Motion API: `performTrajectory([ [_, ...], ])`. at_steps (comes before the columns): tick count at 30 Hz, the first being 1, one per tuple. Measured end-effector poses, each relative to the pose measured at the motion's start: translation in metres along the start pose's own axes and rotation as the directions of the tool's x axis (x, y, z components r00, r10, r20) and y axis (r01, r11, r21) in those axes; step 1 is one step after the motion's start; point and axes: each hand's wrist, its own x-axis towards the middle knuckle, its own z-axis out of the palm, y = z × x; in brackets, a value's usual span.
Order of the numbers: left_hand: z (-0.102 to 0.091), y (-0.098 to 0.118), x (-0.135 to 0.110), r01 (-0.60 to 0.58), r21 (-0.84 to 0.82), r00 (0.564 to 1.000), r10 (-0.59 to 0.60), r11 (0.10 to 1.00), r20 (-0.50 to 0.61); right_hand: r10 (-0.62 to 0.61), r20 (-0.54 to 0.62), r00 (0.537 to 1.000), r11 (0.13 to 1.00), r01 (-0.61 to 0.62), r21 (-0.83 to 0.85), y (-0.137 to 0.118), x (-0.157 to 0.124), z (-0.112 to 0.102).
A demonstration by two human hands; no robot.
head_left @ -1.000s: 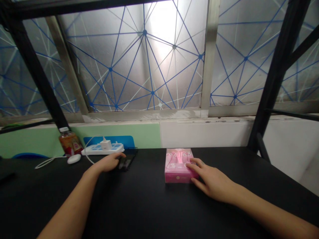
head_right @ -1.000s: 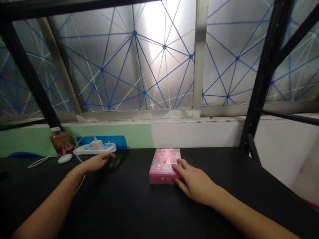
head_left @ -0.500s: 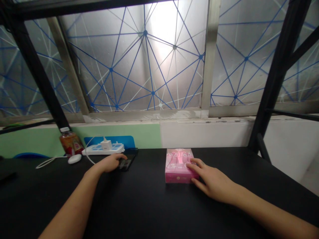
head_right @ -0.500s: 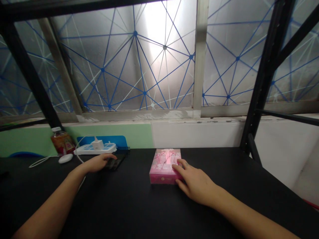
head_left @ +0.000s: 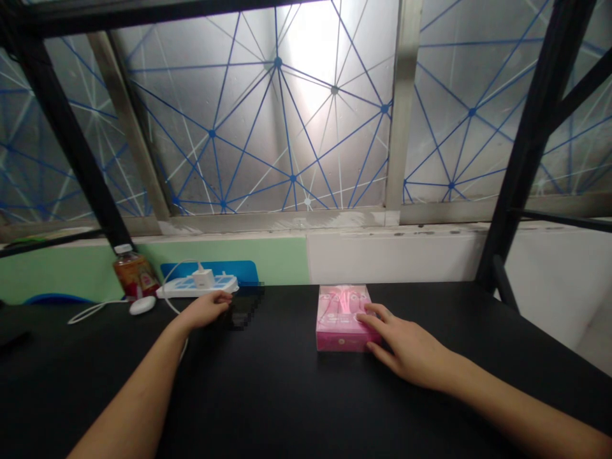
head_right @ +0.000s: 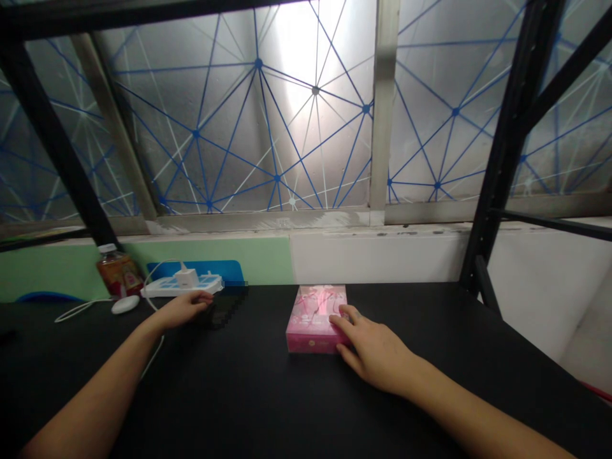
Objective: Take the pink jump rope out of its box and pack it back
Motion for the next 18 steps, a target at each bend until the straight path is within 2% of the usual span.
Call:
performTrajectory([
  [9, 0.0032, -0.0050, 0.0011, 0.076, -0.075, 0.997, -0.076, 0.994, 0.003, -0.010, -0.011, 1.000, 1.000, 0.010, 0.015, 0.0015, 0.0023, 0.0041],
  [18, 0.0039, -0.0085, 0.0035, 0.073, -0.080, 0.997, -0.074, 0.994, -0.004, -0.003, 0.005, 1.000, 1.000, 0.003, -0.006, -0.0026, 0.0018, 0.0007],
])
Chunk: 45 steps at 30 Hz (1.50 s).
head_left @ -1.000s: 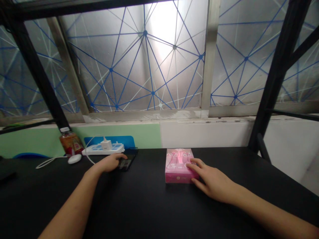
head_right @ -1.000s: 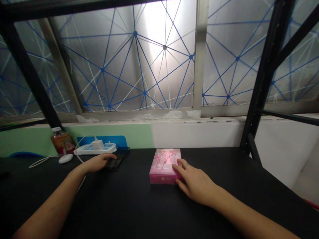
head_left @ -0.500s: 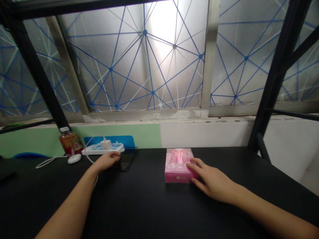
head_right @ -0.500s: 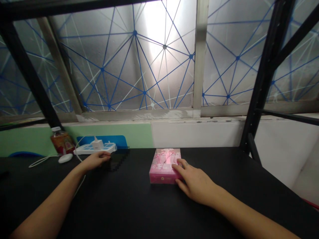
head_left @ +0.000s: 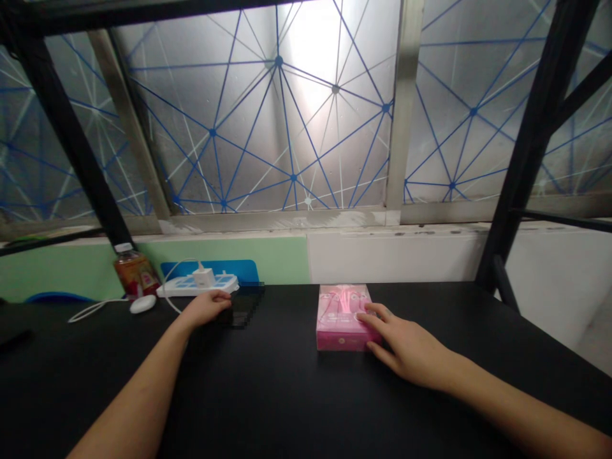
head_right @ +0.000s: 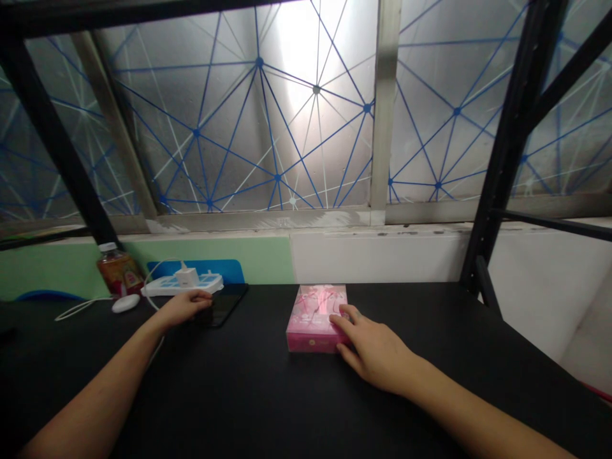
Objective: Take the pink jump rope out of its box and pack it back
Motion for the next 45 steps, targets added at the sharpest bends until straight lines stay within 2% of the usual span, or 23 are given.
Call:
performTrajectory([
  [18, 0.001, -0.008, 0.007, -0.009, -0.042, 0.999, 0.010, 0.999, 0.034, -0.004, -0.009, 1.000, 1.000, 0.004, 0.009, 0.002, 0.000, 0.002],
  [22, -0.007, -0.007, 0.002, -0.035, -0.079, 0.992, 0.044, 0.996, 0.117, -0.003, -0.006, 1.000, 1.000, 0.003, 0.008, 0.002, -0.001, 0.000],
  [27, -0.015, 0.000, -0.007, -0.076, -0.170, 0.960, 0.118, 0.983, 0.254, 0.008, 0.005, 1.000, 1.000, -0.008, -0.002, 0.002, -0.002, -0.002],
  [30, -0.015, 0.004, -0.010, -0.063, -0.205, 0.951, 0.121, 0.977, 0.286, 0.008, 0.005, 1.000, 1.000, -0.008, 0.000, 0.002, -0.002, -0.002],
  [40, -0.015, 0.003, -0.010, -0.069, -0.171, 0.949, 0.117, 0.983, 0.291, 0.009, 0.003, 1.000, 1.000, -0.009, 0.001, 0.001, -0.001, -0.001],
  [45, -0.009, -0.002, -0.002, -0.114, -0.086, 0.966, 0.130, 0.990, 0.223, 0.003, 0.001, 1.000, 1.000, -0.003, -0.012, 0.000, 0.000, 0.000],
])
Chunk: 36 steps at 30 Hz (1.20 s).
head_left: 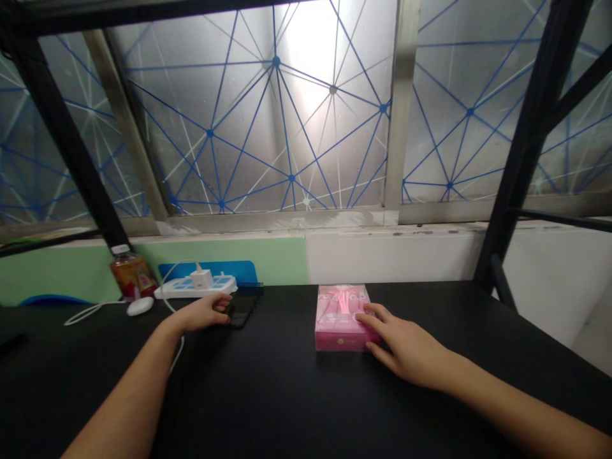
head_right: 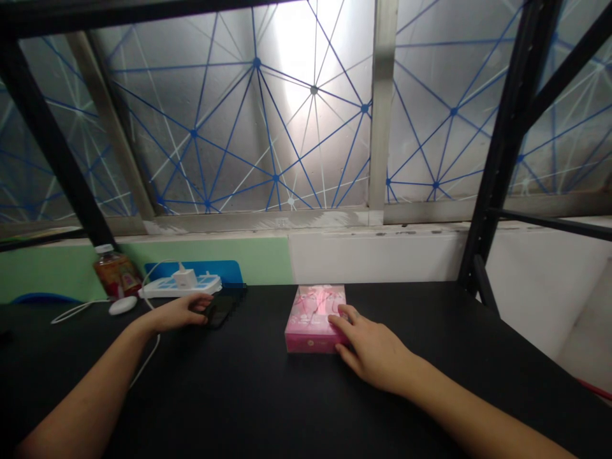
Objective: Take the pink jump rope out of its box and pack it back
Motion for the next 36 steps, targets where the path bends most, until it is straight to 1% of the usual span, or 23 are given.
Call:
performTrajectory([
  [5, 0.003, -0.003, 0.007, 0.035, 0.060, 0.998, -0.032, 0.998, -0.056, -0.001, -0.006, 1.000, 1.000, 0.001, -0.005, -0.001, 0.001, 0.000],
  [15, 0.002, -0.004, 0.008, 0.033, 0.113, 0.998, -0.027, 0.993, -0.051, 0.004, -0.003, 1.000, 1.000, -0.004, 0.014, -0.001, 0.000, -0.001],
  [21, 0.001, 0.004, 0.003, 0.016, 0.182, 1.000, -0.011, 0.983, -0.025, 0.011, -0.002, 1.000, 1.000, -0.011, 0.018, 0.000, 0.000, 0.000],
  [28, 0.002, 0.018, -0.001, 0.040, 0.313, 0.999, -0.036, 0.949, -0.020, 0.009, 0.005, 1.000, 1.000, -0.009, 0.020, -0.001, -0.001, -0.003],
  [36, 0.003, 0.021, -0.003, 0.013, 0.338, 0.999, -0.001, 0.941, -0.037, 0.002, -0.002, 1.000, 1.000, -0.001, 0.020, -0.002, -0.001, -0.004],
])
